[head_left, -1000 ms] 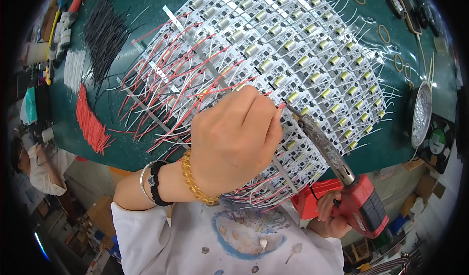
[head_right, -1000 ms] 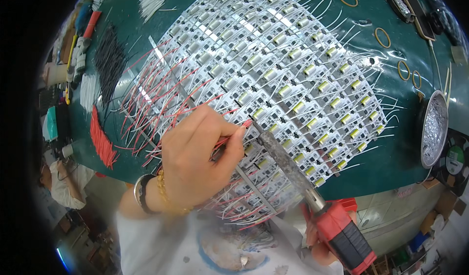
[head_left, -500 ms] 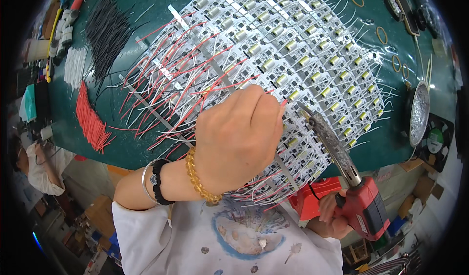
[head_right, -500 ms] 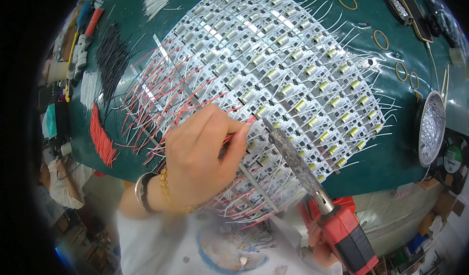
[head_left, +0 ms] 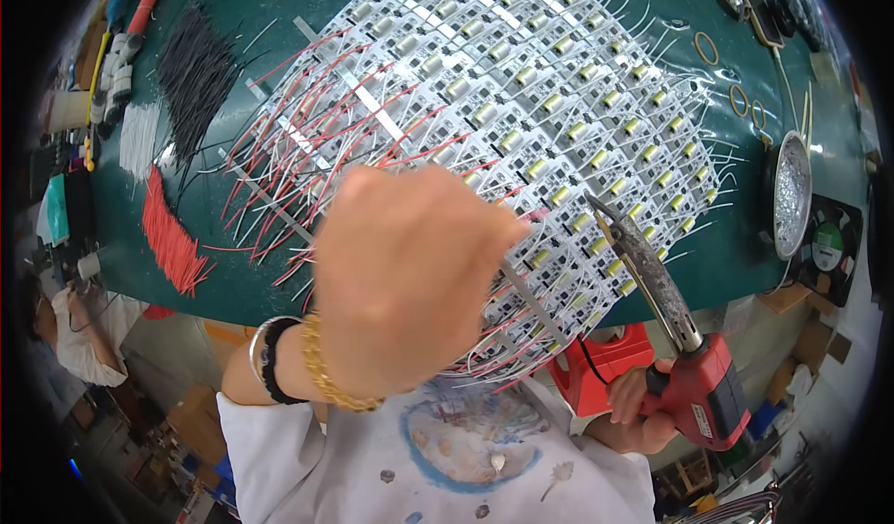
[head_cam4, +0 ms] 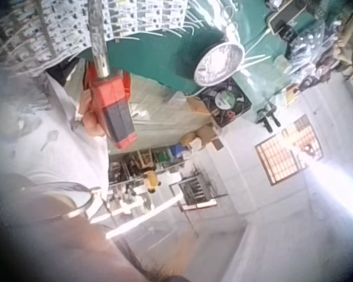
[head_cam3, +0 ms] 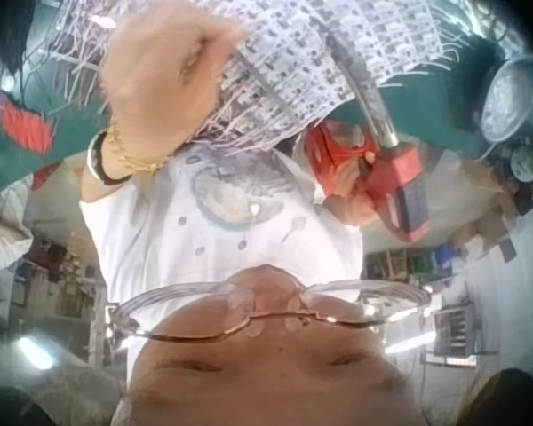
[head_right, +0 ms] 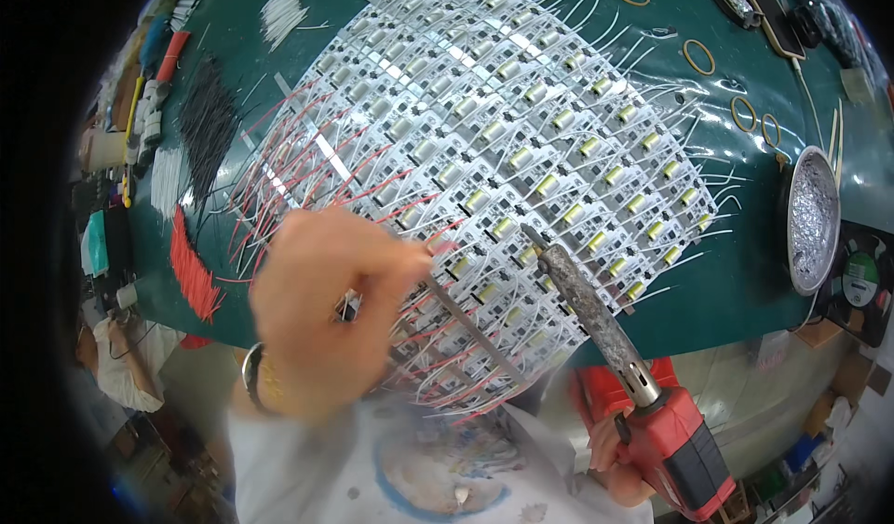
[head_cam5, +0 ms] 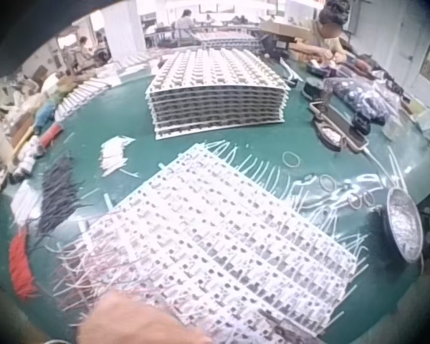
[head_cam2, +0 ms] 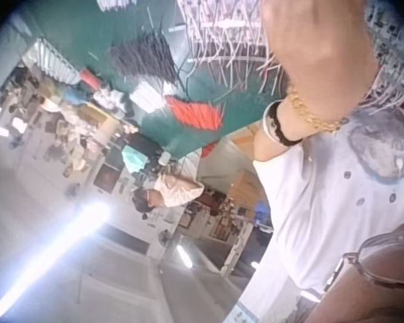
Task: The person solders electrical wires onto a large LED panel using a soldering iron.
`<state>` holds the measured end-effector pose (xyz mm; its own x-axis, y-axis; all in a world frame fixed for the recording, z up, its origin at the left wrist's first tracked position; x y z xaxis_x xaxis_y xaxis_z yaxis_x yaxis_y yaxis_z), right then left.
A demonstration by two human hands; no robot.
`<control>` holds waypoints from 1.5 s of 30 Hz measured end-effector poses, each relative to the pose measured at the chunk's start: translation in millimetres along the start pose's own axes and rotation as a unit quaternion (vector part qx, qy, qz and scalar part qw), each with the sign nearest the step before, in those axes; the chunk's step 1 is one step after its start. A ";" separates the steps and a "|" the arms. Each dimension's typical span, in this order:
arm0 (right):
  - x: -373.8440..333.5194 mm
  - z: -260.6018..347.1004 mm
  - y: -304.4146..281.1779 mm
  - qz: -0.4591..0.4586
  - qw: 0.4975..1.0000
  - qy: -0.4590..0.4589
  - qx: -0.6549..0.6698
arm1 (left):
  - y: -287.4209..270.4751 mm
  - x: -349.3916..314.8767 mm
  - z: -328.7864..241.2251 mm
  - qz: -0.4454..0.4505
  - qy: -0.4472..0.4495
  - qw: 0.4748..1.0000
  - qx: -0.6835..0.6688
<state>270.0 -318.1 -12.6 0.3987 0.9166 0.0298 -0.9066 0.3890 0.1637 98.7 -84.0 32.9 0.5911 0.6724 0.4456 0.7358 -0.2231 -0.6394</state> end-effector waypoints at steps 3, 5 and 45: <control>-18.3 -6.7 -10.2 -0.018 1.000 0.008 0.018 | 22.8 -4.1 -3.8 0.061 -0.025 0.997 -0.040; -32.4 -16.6 -24.0 -0.042 0.999 0.026 0.011 | 30.7 -7.5 -0.2 0.063 -0.022 0.998 -0.013; -21.8 -0.5 -5.0 -0.038 0.998 0.002 -0.055 | 26.5 -4.8 -6.8 -0.009 0.025 1.000 0.008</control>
<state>265.8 -339.9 -14.6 0.4662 0.8845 0.0177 -0.8837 0.4646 0.0564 117.6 -97.9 18.1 0.5929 0.6408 0.4877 0.7420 -0.1993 -0.6401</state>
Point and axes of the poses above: each hand's wrist, its own x-axis towards the middle knuckle, its own y-axis out of the palm, z = x × y, the point moved 3 cm from there along x, towards the middle knuckle, and after that the axes turned 8 degrees about -x, right-handed, at the moved point
